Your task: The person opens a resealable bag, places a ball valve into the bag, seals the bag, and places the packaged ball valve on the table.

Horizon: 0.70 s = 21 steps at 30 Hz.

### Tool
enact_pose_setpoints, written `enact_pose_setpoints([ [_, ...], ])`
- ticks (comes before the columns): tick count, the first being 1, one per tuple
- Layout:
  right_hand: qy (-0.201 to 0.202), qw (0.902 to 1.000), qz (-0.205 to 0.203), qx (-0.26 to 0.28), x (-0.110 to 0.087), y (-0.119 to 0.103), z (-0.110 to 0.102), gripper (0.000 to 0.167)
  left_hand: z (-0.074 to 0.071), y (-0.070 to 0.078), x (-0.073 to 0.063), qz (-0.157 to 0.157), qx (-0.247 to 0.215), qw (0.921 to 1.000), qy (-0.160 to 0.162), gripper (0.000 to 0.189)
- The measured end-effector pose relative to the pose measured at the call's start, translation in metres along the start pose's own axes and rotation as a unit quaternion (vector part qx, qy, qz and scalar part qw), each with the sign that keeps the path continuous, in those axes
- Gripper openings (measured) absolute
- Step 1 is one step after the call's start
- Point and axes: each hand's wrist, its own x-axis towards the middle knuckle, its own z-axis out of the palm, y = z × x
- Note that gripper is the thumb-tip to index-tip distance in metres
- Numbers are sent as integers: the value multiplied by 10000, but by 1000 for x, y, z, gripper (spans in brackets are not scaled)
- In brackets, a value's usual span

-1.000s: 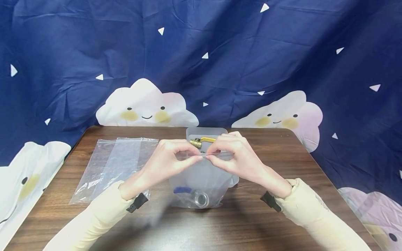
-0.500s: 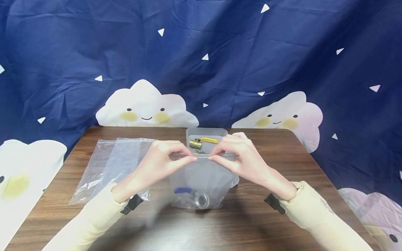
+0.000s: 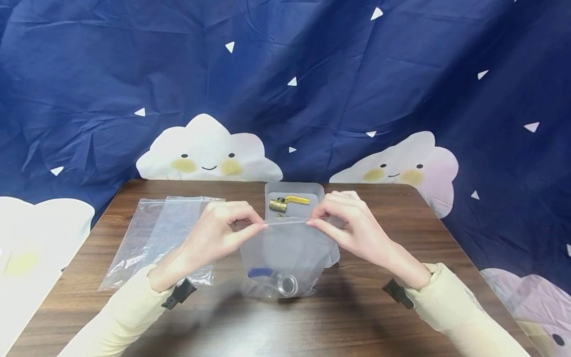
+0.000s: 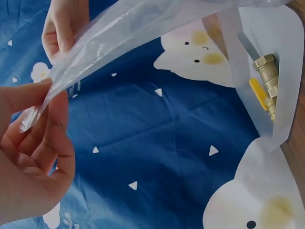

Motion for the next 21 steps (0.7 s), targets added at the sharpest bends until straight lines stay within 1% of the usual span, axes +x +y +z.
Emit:
enact_pose_setpoints([
  [2, -49, 10000, 31, 4, -1, -1, -1, 17, 1, 1, 0, 17, -77, 10000, 4, 15],
  [6, -216, 9997, 116, -38, -5, -1, -4, 16, 0, 5, -1, -72, -78, 9999, -10, 13],
  [14, -414, 9987, 296, -44, -11, 7, -14, 18, -2, 5, -6, -189, -59, 9998, 69, 15],
  [17, -405, 9989, 256, 15, -13, 8, -16, 19, -3, 5, -6, -268, -45, 9996, -17, 9],
  [21, -258, 9993, 269, 34, -15, 9, -16, 19, -9, 3, -7, -488, 118, 9985, -227, 7],
])
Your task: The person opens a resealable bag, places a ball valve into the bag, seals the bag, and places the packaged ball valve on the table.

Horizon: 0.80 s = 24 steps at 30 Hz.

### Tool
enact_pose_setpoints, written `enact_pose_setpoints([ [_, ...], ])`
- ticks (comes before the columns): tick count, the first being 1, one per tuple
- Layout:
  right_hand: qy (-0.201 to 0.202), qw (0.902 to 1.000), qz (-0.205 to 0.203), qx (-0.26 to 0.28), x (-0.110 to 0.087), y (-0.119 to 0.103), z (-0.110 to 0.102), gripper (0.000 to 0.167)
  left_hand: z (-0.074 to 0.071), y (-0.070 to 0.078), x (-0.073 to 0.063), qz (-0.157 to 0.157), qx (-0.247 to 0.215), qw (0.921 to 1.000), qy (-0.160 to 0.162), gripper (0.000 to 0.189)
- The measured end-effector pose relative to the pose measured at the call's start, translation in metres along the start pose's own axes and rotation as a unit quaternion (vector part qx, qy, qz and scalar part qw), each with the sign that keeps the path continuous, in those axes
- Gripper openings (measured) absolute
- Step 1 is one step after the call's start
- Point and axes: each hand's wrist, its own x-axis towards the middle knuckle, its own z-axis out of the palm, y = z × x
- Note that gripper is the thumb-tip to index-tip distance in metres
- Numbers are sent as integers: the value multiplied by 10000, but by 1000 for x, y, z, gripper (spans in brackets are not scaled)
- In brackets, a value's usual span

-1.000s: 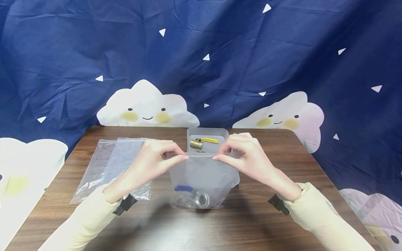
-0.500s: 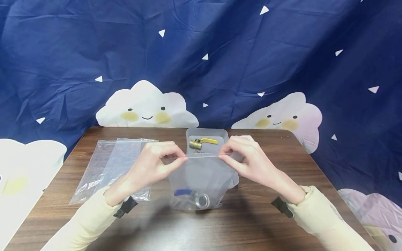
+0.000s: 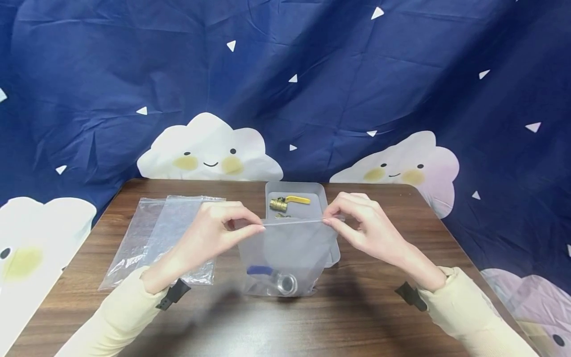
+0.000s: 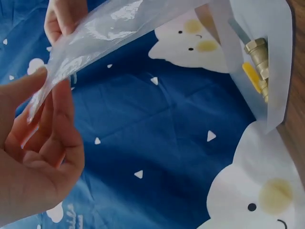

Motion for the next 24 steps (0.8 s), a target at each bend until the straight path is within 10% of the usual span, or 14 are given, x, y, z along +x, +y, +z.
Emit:
enact_pose_setpoints([
  [24, 534, 9982, -123, -261, -8, 7, -6, 22, -14, -11, -7, 92, 89, 9999, 109, 18],
])
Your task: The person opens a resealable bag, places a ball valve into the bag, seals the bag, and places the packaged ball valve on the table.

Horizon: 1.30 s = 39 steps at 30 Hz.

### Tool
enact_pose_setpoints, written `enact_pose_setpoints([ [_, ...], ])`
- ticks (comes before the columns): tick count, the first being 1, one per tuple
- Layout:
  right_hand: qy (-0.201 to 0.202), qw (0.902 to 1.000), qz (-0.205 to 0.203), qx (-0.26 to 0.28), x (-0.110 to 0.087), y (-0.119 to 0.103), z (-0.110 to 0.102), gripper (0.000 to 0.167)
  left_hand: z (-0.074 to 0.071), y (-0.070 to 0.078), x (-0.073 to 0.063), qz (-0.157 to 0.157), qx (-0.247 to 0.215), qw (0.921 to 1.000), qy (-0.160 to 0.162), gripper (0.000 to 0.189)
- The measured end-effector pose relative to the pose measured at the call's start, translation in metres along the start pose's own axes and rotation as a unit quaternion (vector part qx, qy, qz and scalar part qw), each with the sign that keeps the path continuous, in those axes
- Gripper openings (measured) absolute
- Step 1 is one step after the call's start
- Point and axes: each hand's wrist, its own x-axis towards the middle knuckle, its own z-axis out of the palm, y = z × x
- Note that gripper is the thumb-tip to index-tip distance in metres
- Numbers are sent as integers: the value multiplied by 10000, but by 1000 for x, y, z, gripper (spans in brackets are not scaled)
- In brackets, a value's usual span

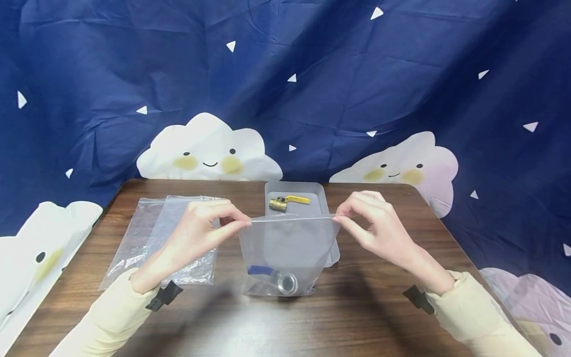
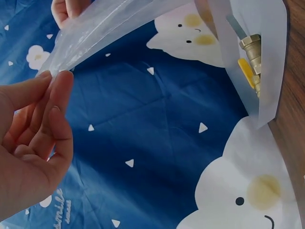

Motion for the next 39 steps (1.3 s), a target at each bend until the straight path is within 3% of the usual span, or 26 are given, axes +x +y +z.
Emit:
enact_pose_setpoints([
  [6, 166, 9995, 133, 242, -5, 1, 2, 19, 2, 0, -2, -23, -77, 10000, 17, 18],
  [11, 414, 9985, -15, 361, -7, 3, 3, 21, 3, 1, -4, -39, -141, 9999, 60, 18],
  [20, 256, 9995, -97, 166, -10, 3, 2, 13, 3, -2, -6, -29, -148, 9999, 38, 18],
  [26, 380, 9990, -112, 187, -12, 6, 2, 17, 2, -2, -7, 7, -65, 10000, 60, 14],
  [32, 478, 9984, -248, 164, -14, 7, 3, 8, 3, -2, -7, 86, -86, 9999, 29, 3],
  [35, 398, 9988, -245, 148, -13, 6, 3, 11, 3, -4, -7, -18, -104, 9999, 7, 8],
  [39, 182, 9994, 100, 279, -15, 4, 4, 18, 3, -6, -9, -263, -119, 9996, -49, 15],
])
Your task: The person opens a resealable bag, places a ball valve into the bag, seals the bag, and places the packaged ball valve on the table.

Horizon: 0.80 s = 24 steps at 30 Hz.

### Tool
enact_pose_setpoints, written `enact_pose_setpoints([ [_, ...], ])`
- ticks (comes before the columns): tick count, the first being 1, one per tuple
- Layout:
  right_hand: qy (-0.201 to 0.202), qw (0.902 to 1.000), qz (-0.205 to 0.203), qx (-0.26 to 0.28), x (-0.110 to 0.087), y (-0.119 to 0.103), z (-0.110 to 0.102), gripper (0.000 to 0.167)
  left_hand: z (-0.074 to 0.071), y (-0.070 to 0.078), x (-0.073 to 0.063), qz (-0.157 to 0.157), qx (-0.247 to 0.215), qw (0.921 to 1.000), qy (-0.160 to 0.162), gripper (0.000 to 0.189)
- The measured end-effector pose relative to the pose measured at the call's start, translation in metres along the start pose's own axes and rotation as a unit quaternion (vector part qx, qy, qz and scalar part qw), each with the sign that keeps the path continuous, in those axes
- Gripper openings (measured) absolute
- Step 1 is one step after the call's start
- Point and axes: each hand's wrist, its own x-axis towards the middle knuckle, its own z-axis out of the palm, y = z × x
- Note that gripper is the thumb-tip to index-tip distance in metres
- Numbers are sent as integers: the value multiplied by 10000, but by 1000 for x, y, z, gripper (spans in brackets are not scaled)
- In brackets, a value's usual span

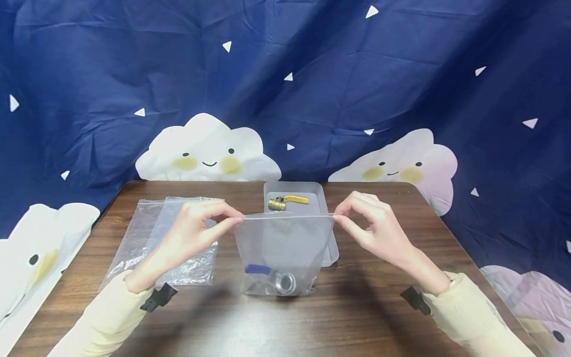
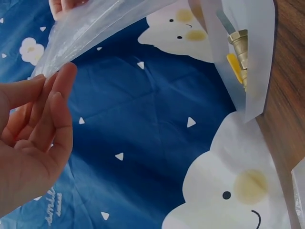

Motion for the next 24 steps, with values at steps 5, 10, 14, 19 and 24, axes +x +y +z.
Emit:
enact_pose_setpoints([
  [5, -314, 9971, 620, 324, -9, 1, 6, 51, -1, -2, -2, -127, -40, 9999, -20, 16],
  [10, -1061, 9880, 1058, 373, -25, 5, 23, 57, -1, -2, -2, -160, -84, 9998, -4, 16],
  [14, -1688, 9756, 1209, 711, -43, 4, 42, 57, -1, -2, -2, -229, -133, 9996, -29, 16],
  [19, -2132, 9538, 1489, 1507, -63, 2, 64, 54, -1, -1, -2, -251, -142, 9996, -35, 15],
  [24, -2258, 9477, 1508, 1677, -75, 3, 79, 46, -3, -1, -3, -235, -110, 9997, -46, 14],
])
